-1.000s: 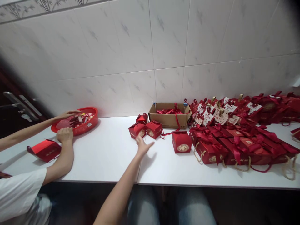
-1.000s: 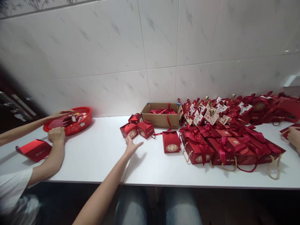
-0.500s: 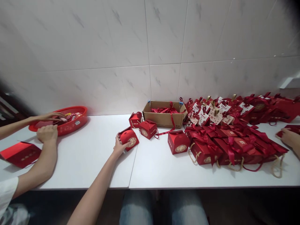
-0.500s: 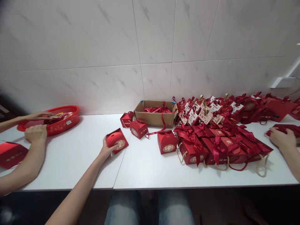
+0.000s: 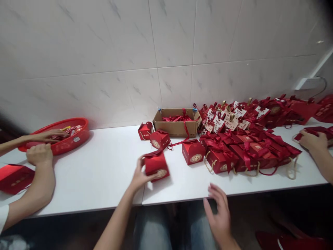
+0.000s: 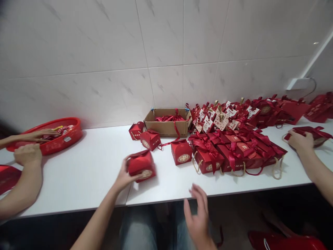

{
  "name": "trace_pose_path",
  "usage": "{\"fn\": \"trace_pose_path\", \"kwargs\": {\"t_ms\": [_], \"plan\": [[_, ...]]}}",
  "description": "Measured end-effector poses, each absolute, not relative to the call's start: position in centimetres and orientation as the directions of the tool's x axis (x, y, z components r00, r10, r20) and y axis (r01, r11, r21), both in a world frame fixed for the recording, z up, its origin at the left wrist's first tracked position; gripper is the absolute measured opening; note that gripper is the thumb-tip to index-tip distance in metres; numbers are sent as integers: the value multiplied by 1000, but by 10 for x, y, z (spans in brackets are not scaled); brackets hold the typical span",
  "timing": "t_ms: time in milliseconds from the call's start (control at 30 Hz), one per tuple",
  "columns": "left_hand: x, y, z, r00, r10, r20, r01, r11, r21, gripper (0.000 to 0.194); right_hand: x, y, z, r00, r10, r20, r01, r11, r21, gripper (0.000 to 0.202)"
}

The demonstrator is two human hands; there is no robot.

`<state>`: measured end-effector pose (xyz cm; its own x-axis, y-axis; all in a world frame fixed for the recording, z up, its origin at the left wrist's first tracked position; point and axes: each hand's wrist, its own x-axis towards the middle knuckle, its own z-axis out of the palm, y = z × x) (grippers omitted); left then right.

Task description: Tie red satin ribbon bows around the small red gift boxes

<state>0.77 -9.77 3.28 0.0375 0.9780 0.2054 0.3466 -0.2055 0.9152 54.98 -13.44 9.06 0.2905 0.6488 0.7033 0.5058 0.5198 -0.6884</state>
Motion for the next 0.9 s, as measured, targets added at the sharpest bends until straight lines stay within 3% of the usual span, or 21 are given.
{"fn": "trace_pose_path", "kwargs": {"t_ms": [67, 167, 300, 333, 433, 500, 600, 767, 900], "plan": [[45, -87, 20, 138, 969, 204, 312, -238, 920, 101, 509, -137, 81, 335, 648, 684, 521, 477, -708, 36], [75, -72, 0, 182, 958, 221, 397, -277, 875, 115, 473, -120, 71, 341, 645, 683, 521, 475, -709, 41], [66, -35, 5, -79, 958, 276, 460, -211, 862, 95, 423, -98, 47, 375, 681, 629, 547, 384, -743, 46], [61, -22, 12, -148, 934, 324, 511, -208, 834, 99, 405, -96, 36, 377, 702, 604, 555, 351, -754, 48], [50, 25, 35, -137, 915, 379, 636, -212, 742, 125, 350, -101, 2, 389, 744, 544, 576, 265, -774, 40], [47, 50, 44, -130, 933, 337, 642, -180, 745, 129, 323, -104, -14, 390, 746, 539, 580, 255, -773, 32], [45, 67, 47, -128, 943, 307, 563, -185, 805, 122, 300, -103, -26, 410, 730, 547, 580, 254, -774, 34], [22, 27, 37, -169, 936, 309, 544, -173, 821, 106, 279, -98, -32, 461, 705, 539, 551, 248, -797, 50], [-6, -43, 35, -135, 974, 184, 473, -100, 876, 107, 270, -99, -31, 486, 702, 520, 472, 290, -832, 68]]}}
